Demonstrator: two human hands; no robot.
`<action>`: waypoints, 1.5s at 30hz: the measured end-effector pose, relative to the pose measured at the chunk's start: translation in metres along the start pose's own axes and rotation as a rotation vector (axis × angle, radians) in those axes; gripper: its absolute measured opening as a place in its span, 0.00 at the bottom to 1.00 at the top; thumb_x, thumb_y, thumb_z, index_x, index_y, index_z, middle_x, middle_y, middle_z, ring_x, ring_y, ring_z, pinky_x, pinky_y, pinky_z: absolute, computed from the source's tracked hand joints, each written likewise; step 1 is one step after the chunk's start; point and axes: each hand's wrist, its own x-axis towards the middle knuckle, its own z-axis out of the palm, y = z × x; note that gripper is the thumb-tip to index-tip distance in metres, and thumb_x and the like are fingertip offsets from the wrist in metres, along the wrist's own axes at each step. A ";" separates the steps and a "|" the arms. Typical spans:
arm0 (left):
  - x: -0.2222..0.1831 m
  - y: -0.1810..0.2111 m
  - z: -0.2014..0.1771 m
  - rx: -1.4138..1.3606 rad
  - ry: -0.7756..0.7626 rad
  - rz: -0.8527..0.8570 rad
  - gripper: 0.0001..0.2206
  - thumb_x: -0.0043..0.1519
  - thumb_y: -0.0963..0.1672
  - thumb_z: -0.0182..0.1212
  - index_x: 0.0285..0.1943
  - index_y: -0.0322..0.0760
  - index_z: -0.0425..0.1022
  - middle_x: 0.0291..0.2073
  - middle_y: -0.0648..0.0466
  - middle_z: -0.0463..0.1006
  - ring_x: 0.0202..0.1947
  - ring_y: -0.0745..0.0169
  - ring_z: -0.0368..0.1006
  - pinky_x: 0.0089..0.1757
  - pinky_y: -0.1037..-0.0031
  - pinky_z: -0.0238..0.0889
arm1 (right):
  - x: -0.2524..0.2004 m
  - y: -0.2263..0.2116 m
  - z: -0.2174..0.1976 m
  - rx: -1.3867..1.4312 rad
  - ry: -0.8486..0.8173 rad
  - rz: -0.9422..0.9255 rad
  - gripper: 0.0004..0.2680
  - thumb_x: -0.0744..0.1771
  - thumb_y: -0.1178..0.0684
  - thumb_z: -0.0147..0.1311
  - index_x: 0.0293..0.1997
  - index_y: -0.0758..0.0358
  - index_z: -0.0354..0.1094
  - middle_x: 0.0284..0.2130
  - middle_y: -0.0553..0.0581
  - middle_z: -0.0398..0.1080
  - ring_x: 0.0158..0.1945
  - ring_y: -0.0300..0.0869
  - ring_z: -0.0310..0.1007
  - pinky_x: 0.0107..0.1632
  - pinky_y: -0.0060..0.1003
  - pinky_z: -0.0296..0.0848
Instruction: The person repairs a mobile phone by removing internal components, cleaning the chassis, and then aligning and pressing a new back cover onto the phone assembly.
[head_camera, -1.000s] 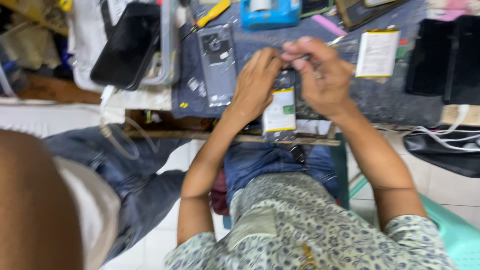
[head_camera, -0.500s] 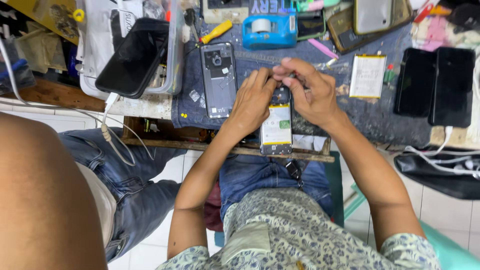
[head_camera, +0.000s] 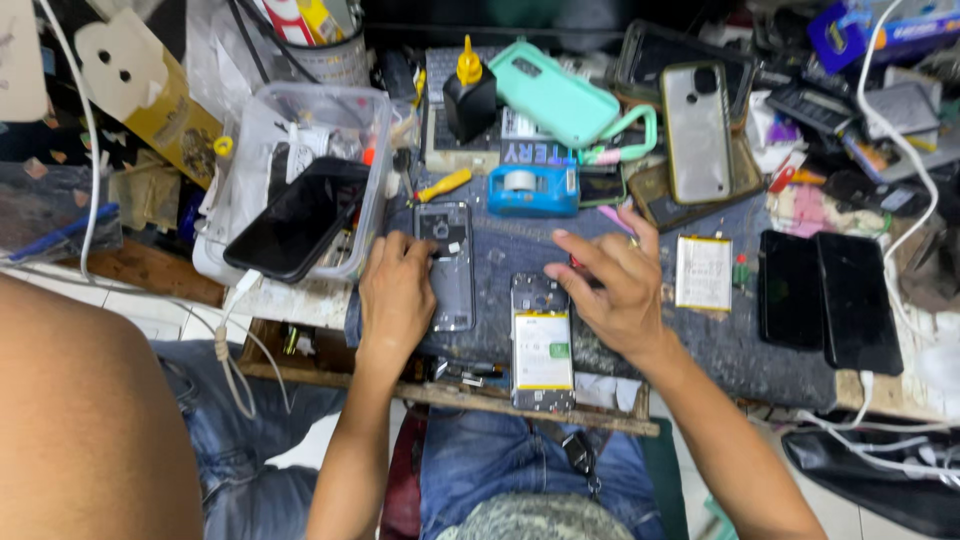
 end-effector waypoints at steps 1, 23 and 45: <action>0.000 -0.002 -0.001 0.004 -0.006 0.008 0.09 0.57 0.36 0.61 0.44 0.35 0.80 0.39 0.48 0.73 0.44 0.44 0.69 0.44 0.57 0.64 | 0.001 -0.002 0.001 -0.015 0.018 -0.015 0.17 0.63 0.60 0.66 0.58 0.61 0.72 0.35 0.52 0.74 0.39 0.41 0.74 0.70 0.51 0.59; -0.113 0.067 0.036 -0.998 -0.401 -0.657 0.18 0.61 0.42 0.63 0.59 0.35 0.66 0.28 0.51 0.81 0.25 0.72 0.74 0.25 0.76 0.68 | -0.002 -0.005 0.004 0.262 -0.023 0.212 0.17 0.65 0.67 0.56 0.61 0.61 0.70 0.38 0.53 0.77 0.40 0.41 0.80 0.59 0.42 0.72; -0.109 0.059 0.062 -1.465 -0.439 -0.525 0.33 0.64 0.34 0.55 0.77 0.40 0.46 0.45 0.40 0.84 0.46 0.63 0.81 0.45 0.78 0.73 | -0.142 0.007 -0.015 -0.414 0.251 0.393 0.17 0.72 0.64 0.46 0.71 0.69 0.56 0.35 0.61 0.72 0.35 0.46 0.74 0.39 0.40 0.72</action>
